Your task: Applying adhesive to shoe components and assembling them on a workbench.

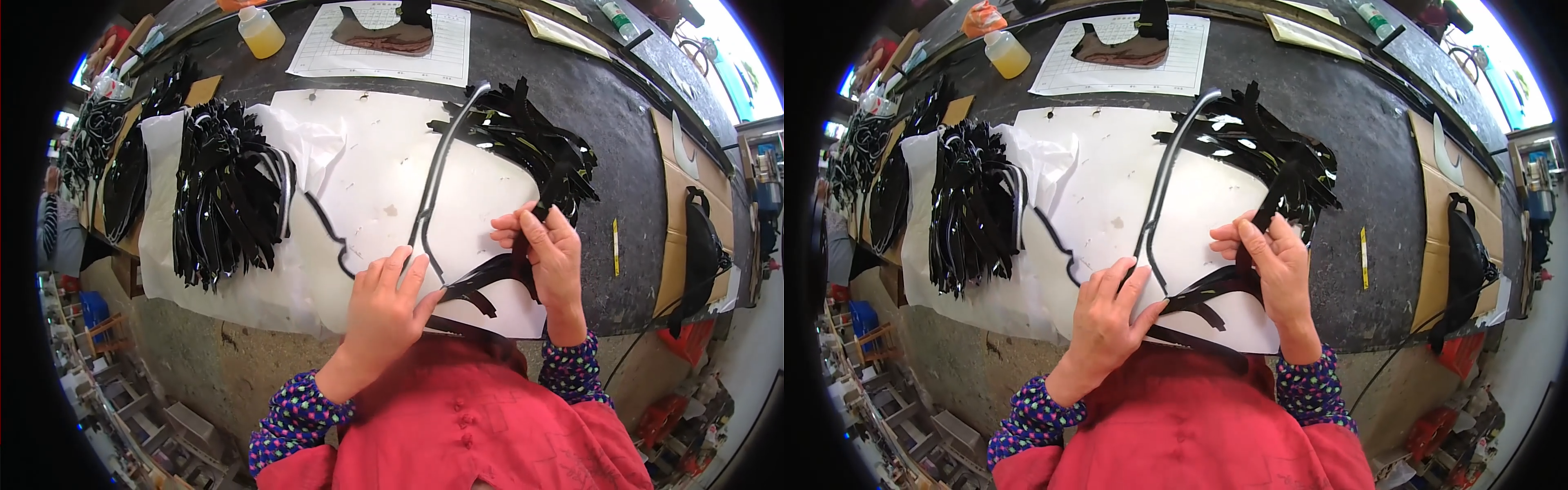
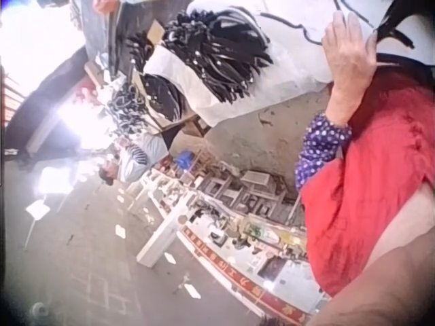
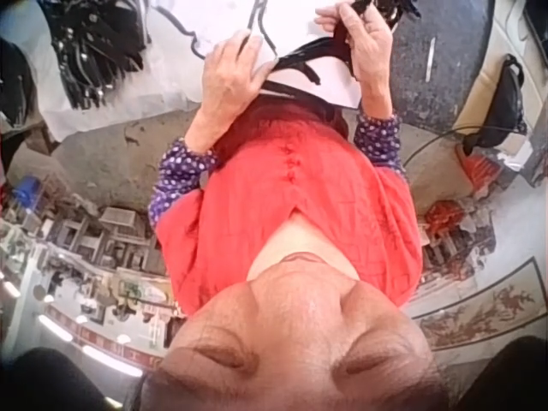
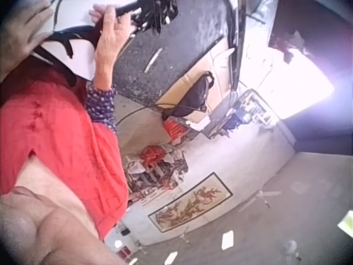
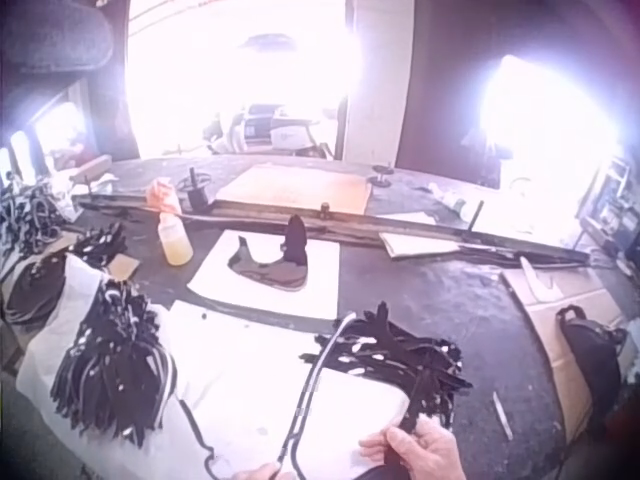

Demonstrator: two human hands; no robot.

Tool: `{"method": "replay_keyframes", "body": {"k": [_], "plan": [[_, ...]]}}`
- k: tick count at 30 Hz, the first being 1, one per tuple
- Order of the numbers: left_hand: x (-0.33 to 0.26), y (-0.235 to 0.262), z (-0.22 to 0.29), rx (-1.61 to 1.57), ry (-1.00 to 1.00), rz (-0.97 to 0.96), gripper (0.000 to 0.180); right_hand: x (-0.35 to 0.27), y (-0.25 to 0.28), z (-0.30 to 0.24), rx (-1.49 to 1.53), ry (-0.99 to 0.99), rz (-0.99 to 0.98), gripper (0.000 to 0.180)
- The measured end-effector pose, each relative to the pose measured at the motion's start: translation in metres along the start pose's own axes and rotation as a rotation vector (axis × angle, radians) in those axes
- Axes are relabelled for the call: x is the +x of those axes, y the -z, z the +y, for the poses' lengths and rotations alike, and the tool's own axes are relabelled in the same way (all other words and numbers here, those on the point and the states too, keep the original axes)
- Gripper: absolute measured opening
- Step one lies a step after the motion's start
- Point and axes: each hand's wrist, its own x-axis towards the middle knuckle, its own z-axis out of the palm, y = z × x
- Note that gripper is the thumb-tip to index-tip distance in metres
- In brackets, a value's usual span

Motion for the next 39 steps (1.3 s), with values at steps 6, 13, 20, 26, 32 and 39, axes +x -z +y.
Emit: {"method": "replay_keyframes", "body": {"k": [6,13,20,26,32,39], "plan": [[0.008,0.017,-0.009,0.018,-0.104,0.074,0.032,0.005,0.000,0.025,-0.068,0.008,0.006,0.019],[0.038,0.117,0.004,-0.402,0.294,0.158,0.031,0.005,0.004,0.028,-0.051,0.026,0.028,0.018],[0.038,0.154,0.011,-1.085,0.521,0.350,0.041,0.005,0.007,0.032,0.006,0.053,0.006,0.018],[-0.005,0.116,-0.060,-1.036,0.781,0.070,0.034,0.004,-0.002,0.021,-0.059,0.054,0.037,0.017],[-0.021,0.144,-0.057,-0.987,0.723,0.118,0.031,0.005,-0.020,0.003,0.112,-0.178,-0.209,0.025],[-0.037,0.170,-0.065,-0.919,0.723,0.111,0.031,0.012,-0.089,0.035,0.835,-0.316,-0.330,0.019]]}}
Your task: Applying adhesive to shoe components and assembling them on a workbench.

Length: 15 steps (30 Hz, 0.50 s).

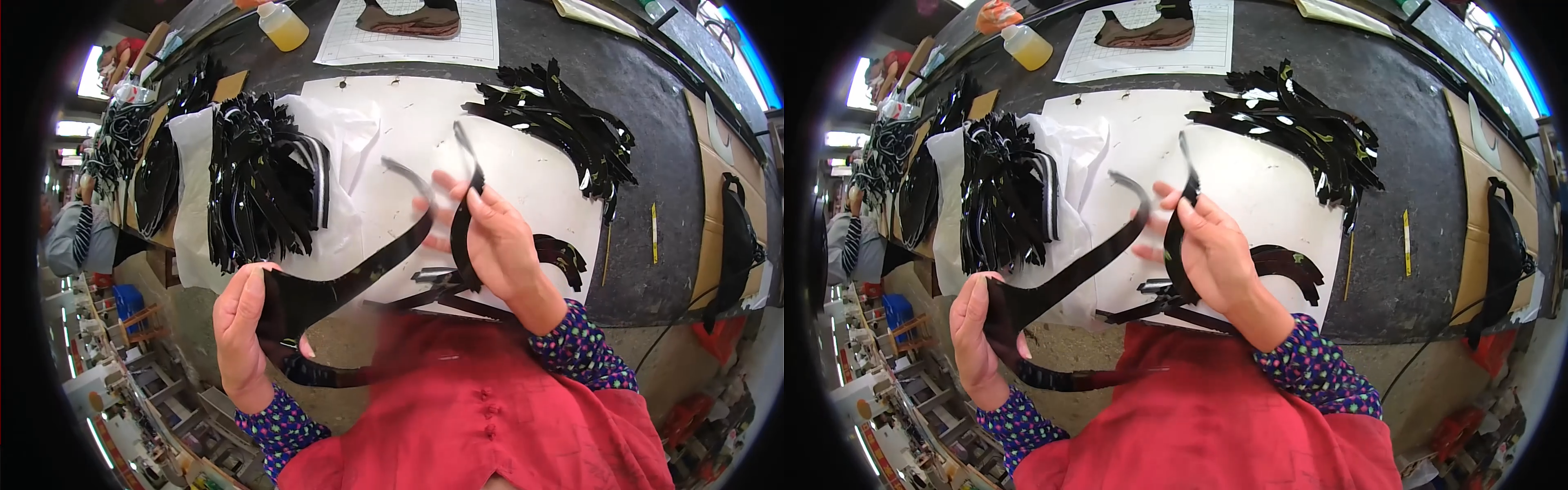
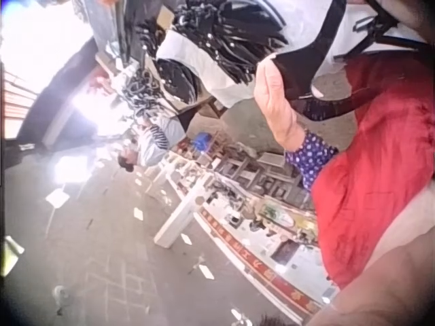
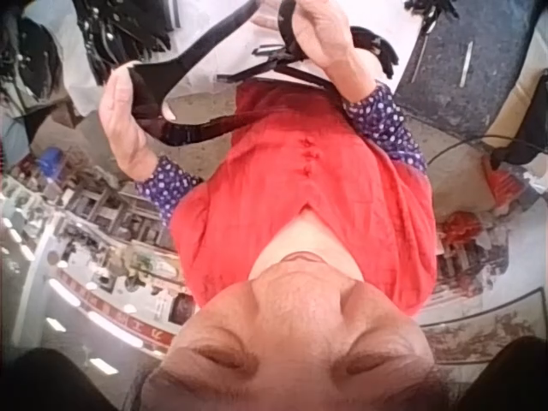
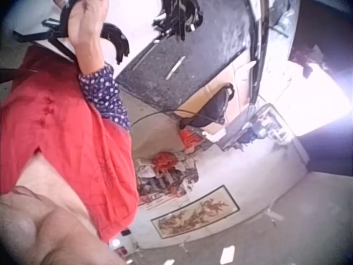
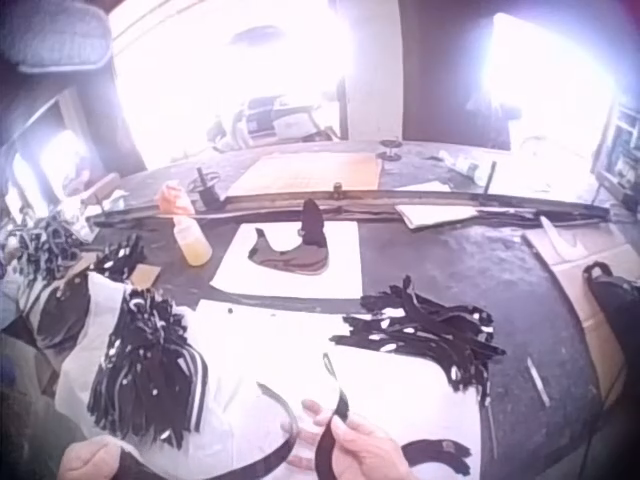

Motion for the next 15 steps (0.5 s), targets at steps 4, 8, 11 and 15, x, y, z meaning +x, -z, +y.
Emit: {"method": "replay_keyframes", "body": {"k": [4,8,11,15], "plan": [[0.004,-0.009,0.007,-0.114,0.018,-0.002,0.031,0.001,0.007,-0.006,0.054,0.316,0.005,0.020],[0.035,-0.014,-0.005,0.001,0.113,-0.109,0.029,-0.031,0.010,-0.028,-0.291,0.483,0.032,0.023],[0.076,-0.013,-0.037,0.388,-0.112,-0.157,0.029,-0.055,0.013,-0.037,-0.601,0.485,0.314,0.025],[0.103,-0.039,-0.051,0.589,-0.219,-0.144,0.024,-0.070,0.020,-0.048,-0.619,0.388,0.441,0.024]]}}
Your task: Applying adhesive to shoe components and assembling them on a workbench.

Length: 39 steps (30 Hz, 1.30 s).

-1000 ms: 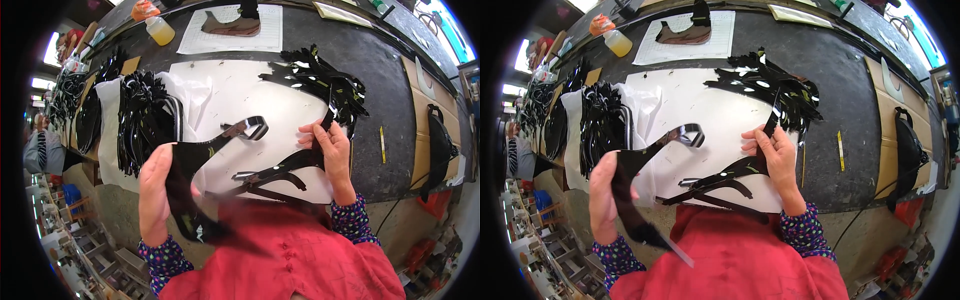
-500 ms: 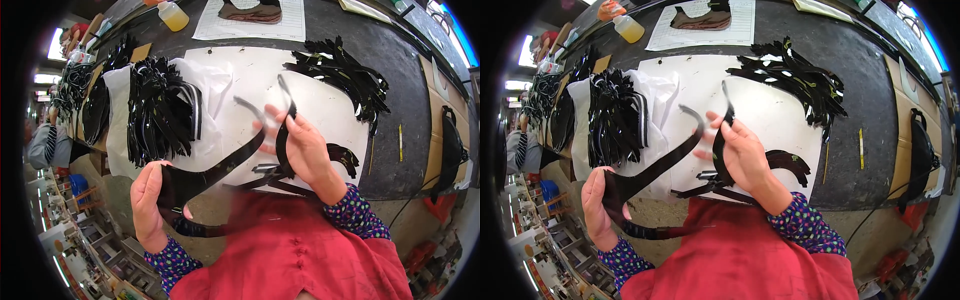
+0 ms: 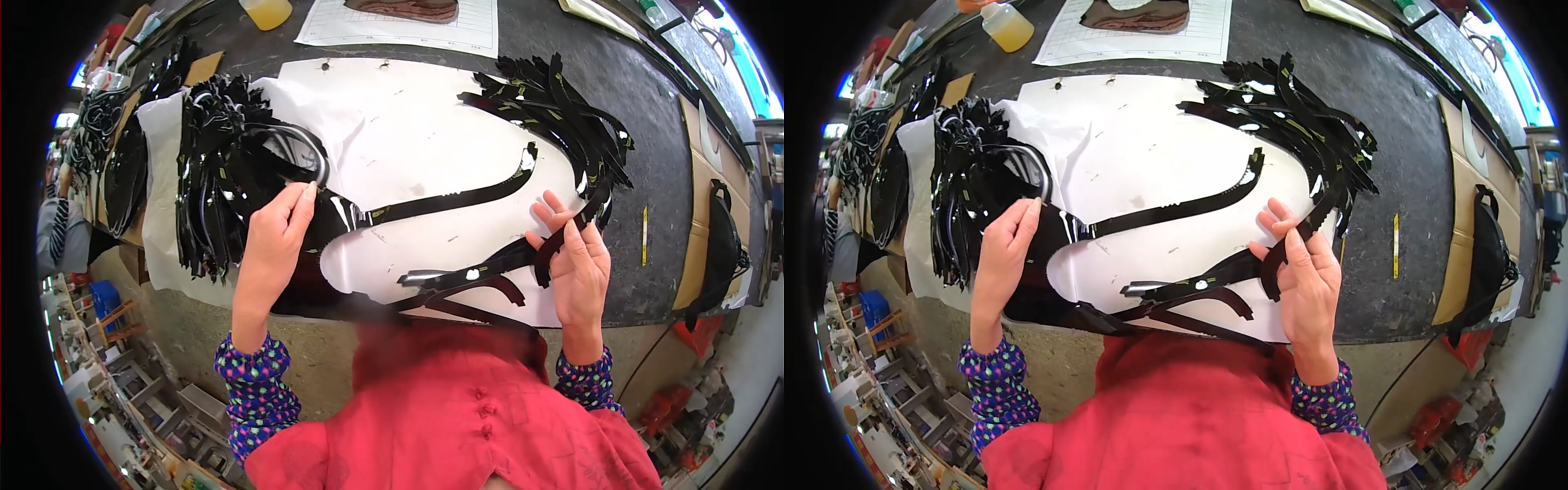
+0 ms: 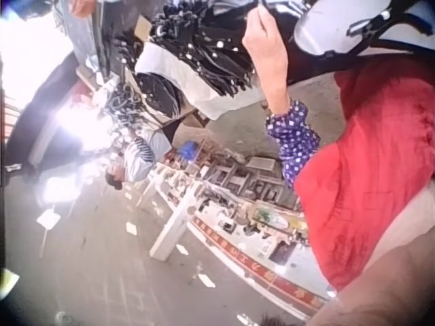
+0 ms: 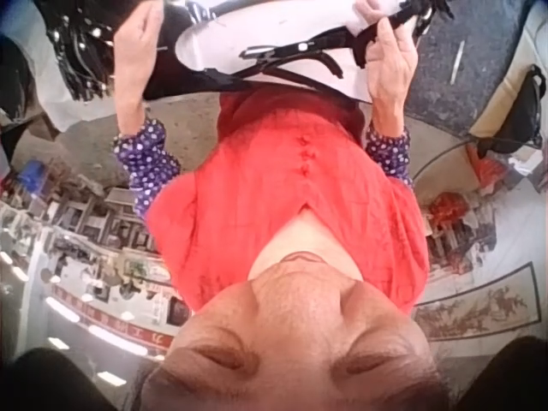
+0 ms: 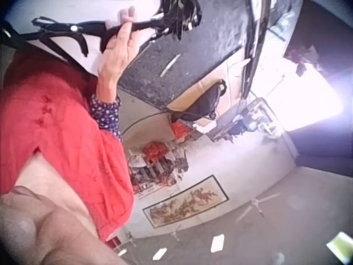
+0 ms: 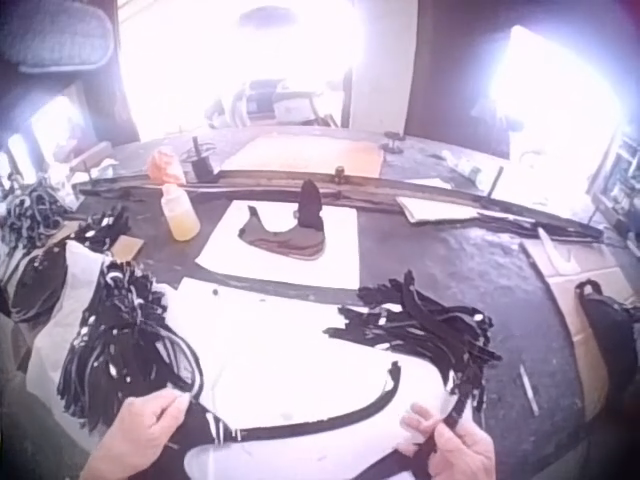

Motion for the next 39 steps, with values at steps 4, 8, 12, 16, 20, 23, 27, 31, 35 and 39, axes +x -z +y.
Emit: {"method": "replay_keyframes", "body": {"k": [4,8,12,16,20,23,27,31,35,39], "plan": [[-0.001,-0.005,0.012,0.218,0.028,0.138,0.021,0.005,0.005,-0.007,-0.211,0.020,-0.029,0.024],[-0.009,-0.007,0.000,0.436,-0.085,0.333,0.015,0.014,0.000,-0.009,-0.228,0.005,-0.044,0.022],[-0.019,-0.005,-0.011,0.714,-0.298,0.450,0.015,0.015,-0.010,-0.010,-0.212,-0.020,-0.018,0.022],[-0.025,-0.021,0.003,0.916,-0.362,0.604,0.024,0.012,-0.004,-0.014,-0.368,-0.050,-0.091,0.023],[-0.047,-0.045,0.018,0.755,-0.572,0.526,0.031,0.010,-0.015,-0.035,-0.932,-0.054,-0.293,0.018],[-0.069,-0.075,0.037,0.031,-0.321,0.208,0.035,0.021,-0.009,-0.022,-1.104,0.517,-0.628,0.014],[-0.072,-0.103,0.062,-1.119,0.232,0.157,0.041,0.034,-0.029,-0.040,-1.339,0.392,-0.974,0.016],[-0.066,-0.096,0.042,-0.984,0.282,0.037,0.036,0.051,-0.038,-0.037,-1.425,0.391,-1.099,0.019],[-0.059,-0.099,0.036,-0.691,0.124,0.219,0.032,0.061,-0.039,-0.039,-1.424,0.458,-1.011,0.019],[-0.056,-0.098,0.023,-0.296,-0.010,0.266,0.029,0.070,-0.023,-0.049,-1.452,0.553,-0.913,0.017]]}}
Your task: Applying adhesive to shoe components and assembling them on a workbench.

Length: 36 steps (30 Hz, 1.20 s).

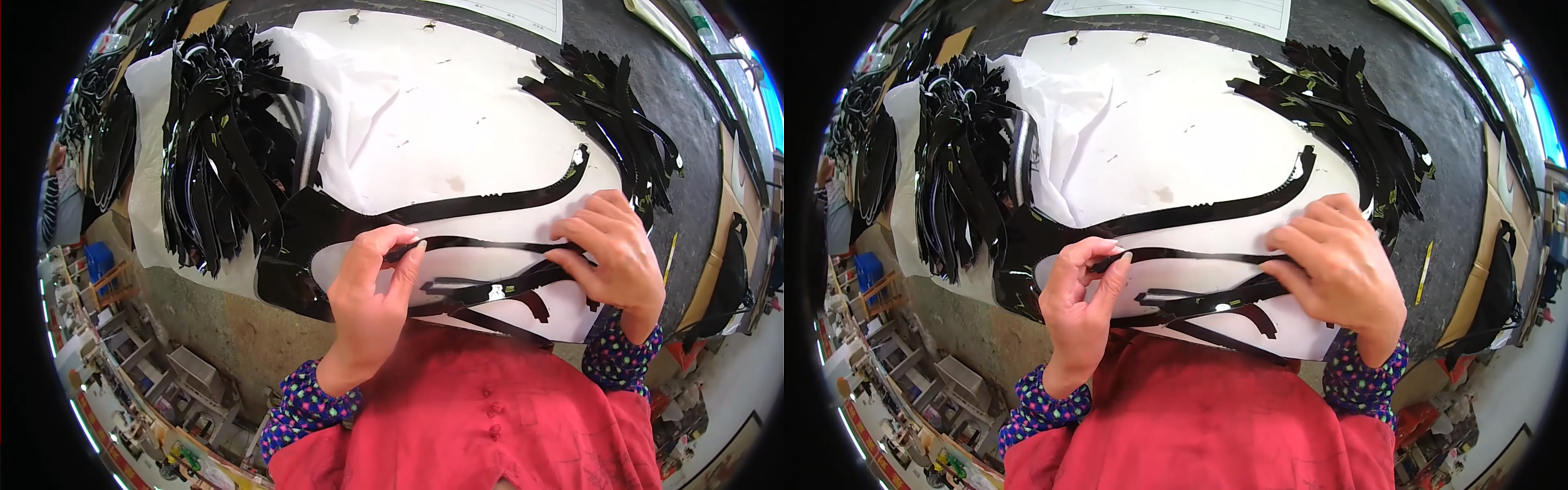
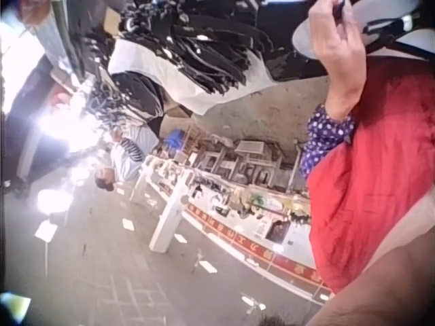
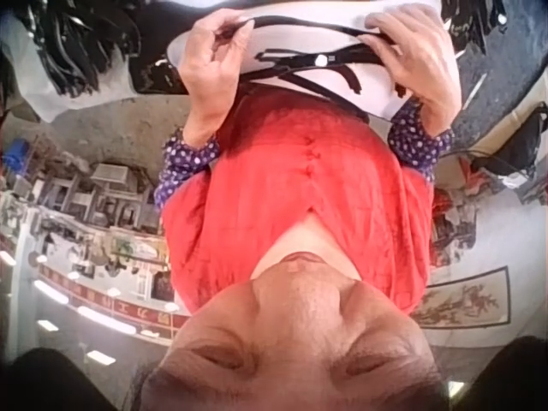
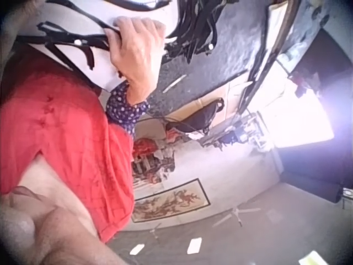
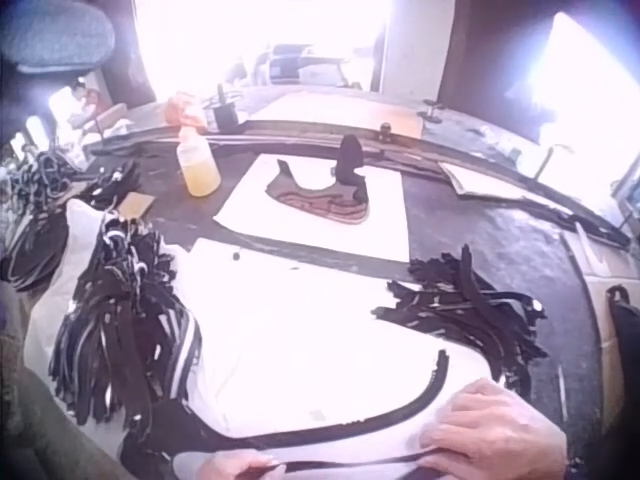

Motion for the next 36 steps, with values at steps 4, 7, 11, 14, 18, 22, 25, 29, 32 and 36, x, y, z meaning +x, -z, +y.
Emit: {"method": "replay_keyframes", "body": {"k": [4,7,11,14,18,22,25,29,32,36], "plan": [[0.005,-0.002,-0.001,0.147,-0.098,0.063,0.028,-0.011,-0.006,0.008,0.005,-0.022,0.167,0.021],[0.008,-0.003,-0.003,0.198,-0.161,0.109,0.029,-0.016,-0.022,0.005,0.164,-0.259,0.317,0.022],[0.007,-0.004,-0.003,0.056,-0.087,0.088,0.035,-0.020,-0.037,0.010,0.540,-0.582,0.507,0.036],[0.006,-0.002,-0.006,0.085,-0.062,0.098,0.034,-0.021,-0.039,0.018,0.667,-0.595,0.526,0.041],[0.007,-0.001,-0.005,0.107,-0.081,0.101,0.034,-0.022,-0.042,0.020,0.775,-0.642,0.562,0.041],[0.005,0.011,0.007,0.267,-0.150,0.095,0.040,-0.022,-0.039,0.017,0.788,-0.640,0.571,0.040],[0.012,0.016,0.008,0.378,-0.221,0.095,0.044,-0.022,-0.041,0.017,0.818,-0.640,0.586,0.039],[0.026,0.018,0.009,0.577,-0.323,0.039,0.038,-0.024,-0.041,0.018,0.767,-0.642,0.599,0.038],[0.028,0.018,0.005,0.682,-0.403,0.023,0.040,-0.030,-0.046,0.022,0.776,-0.639,0.633,0.037],[0.028,0.018,0.002,0.713,-0.339,-0.033,0.043,-0.028,-0.046,0.017,0.612,-0.647,0.719,0.039]]}}
